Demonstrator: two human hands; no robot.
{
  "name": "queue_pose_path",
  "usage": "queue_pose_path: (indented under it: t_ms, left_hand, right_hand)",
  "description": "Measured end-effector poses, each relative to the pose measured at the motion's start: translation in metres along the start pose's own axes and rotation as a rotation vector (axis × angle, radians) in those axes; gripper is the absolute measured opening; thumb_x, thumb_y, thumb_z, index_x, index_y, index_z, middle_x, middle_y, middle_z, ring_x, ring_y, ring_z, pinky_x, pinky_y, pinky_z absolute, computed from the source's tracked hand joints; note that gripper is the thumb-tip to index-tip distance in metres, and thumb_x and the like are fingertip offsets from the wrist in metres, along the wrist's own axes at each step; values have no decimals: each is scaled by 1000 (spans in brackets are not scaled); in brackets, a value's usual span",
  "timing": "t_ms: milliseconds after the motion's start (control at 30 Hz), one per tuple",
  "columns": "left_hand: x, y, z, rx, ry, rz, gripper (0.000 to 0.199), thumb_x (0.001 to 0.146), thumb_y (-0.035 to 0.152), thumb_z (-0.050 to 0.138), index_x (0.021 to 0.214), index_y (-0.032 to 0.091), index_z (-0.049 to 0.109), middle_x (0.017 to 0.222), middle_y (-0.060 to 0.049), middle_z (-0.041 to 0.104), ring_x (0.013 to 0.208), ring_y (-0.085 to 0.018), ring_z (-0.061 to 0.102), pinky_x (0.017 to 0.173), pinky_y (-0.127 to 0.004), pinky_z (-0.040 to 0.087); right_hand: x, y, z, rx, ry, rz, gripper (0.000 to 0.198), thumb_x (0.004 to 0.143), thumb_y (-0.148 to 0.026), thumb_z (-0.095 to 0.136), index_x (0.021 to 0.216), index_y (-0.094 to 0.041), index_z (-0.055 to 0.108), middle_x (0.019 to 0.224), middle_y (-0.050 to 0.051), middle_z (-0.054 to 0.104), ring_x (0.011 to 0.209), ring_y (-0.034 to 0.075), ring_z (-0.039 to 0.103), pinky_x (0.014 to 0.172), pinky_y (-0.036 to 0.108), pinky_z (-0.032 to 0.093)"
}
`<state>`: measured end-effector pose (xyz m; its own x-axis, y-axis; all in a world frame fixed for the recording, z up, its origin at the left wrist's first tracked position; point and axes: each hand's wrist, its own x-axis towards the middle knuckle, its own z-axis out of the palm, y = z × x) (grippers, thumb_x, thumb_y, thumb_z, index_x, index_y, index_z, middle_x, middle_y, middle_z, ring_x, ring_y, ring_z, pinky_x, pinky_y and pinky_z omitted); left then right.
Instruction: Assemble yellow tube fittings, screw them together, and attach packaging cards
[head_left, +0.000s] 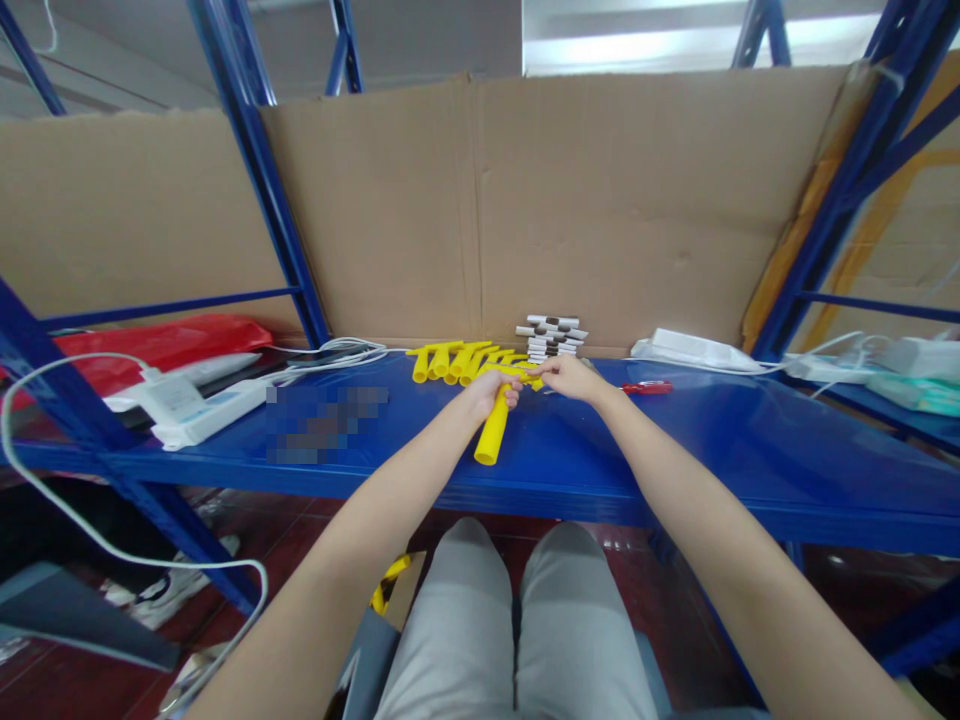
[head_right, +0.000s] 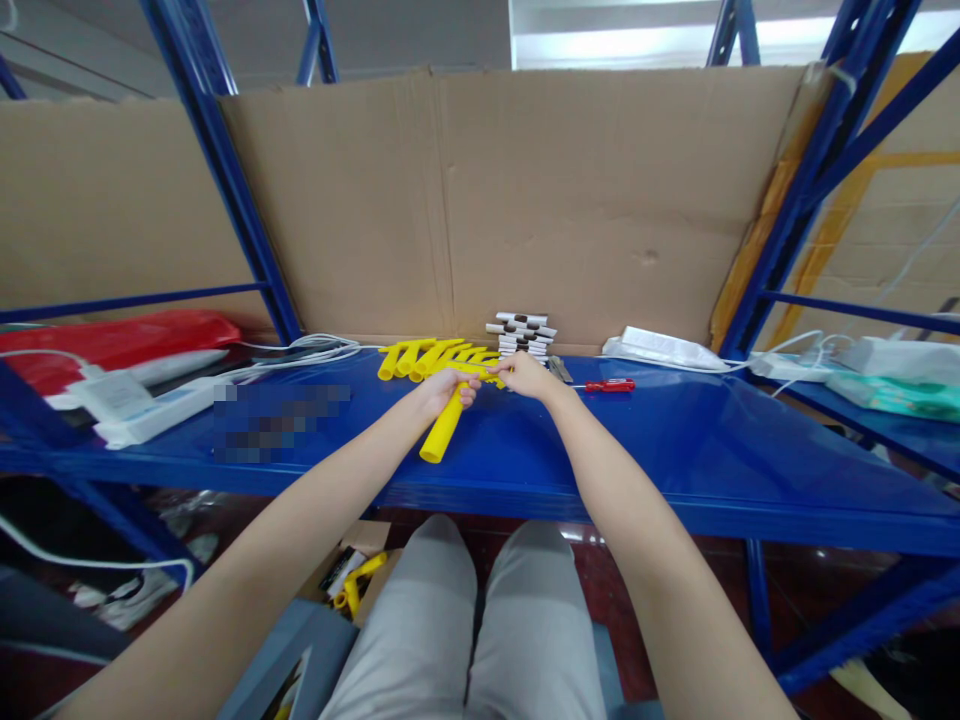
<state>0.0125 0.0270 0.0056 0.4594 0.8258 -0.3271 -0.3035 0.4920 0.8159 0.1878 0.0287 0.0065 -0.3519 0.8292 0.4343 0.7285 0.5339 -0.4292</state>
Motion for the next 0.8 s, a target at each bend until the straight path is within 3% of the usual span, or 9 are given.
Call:
queue_pose_path:
  t_ms: [233, 400, 467, 600, 700, 800]
  left_hand:
    - [-2, -1, 1, -20, 20, 13, 19, 87, 2, 39, 87, 16, 50, 50, 7, 39, 31, -5, 31, 33, -11, 26]
    - [2, -1, -1, -50, 17, -7, 17, 86, 1, 42, 85, 17, 48, 51, 8, 39, 32, -4, 31, 32, -11, 27]
    - [2, -1, -1, -70, 12, 3, 17, 86, 1, 43, 84, 18, 48, 52, 8, 40, 32, -4, 30, 32, -12, 26]
    - [-1, -1, 0, -67, 19, 35, 18, 86, 0, 42, 85, 18, 47, 53, 7, 40, 32, -5, 30, 31, -13, 24]
    - [-3, -1, 1, -27, 46, 38, 20, 87, 0, 39, 88, 18, 47, 54, 7, 41, 33, -5, 32, 31, -14, 26]
    - [-3, -1, -1, -34, 34, 39, 20, 84, 0, 43, 92, 18, 48, 56, 7, 42, 34, -5, 33, 32, -13, 27]
  right_hand:
    - [-4, -11, -10, -133, -126, 47, 46, 74, -4, 51, 108, -17, 79, 74, 2, 76, 59, 12, 59, 60, 22, 46]
    - [-7, -15, -15, -159, -219, 161, 52, 75, -4, 53, 120, -20, 74, 78, 1, 76, 56, 12, 60, 59, 21, 48]
    - [-8, -12, -21, -219, -247, 185, 50, 77, -6, 54, 120, -19, 74, 86, 3, 78, 65, 15, 65, 64, 22, 49]
    - [-11, 8, -41, -442, -232, 250, 37, 79, -12, 58, 110, -17, 77, 104, 9, 77, 90, 20, 69, 80, 24, 50]
    - [-15, 34, -56, -547, -196, 394, 26, 80, -25, 64, 101, -21, 79, 98, 9, 77, 93, 24, 70, 81, 29, 51]
    - [-21, 61, -66, -574, -168, 449, 23, 79, -36, 68, 93, -23, 79, 92, 10, 76, 92, 25, 69, 80, 34, 52]
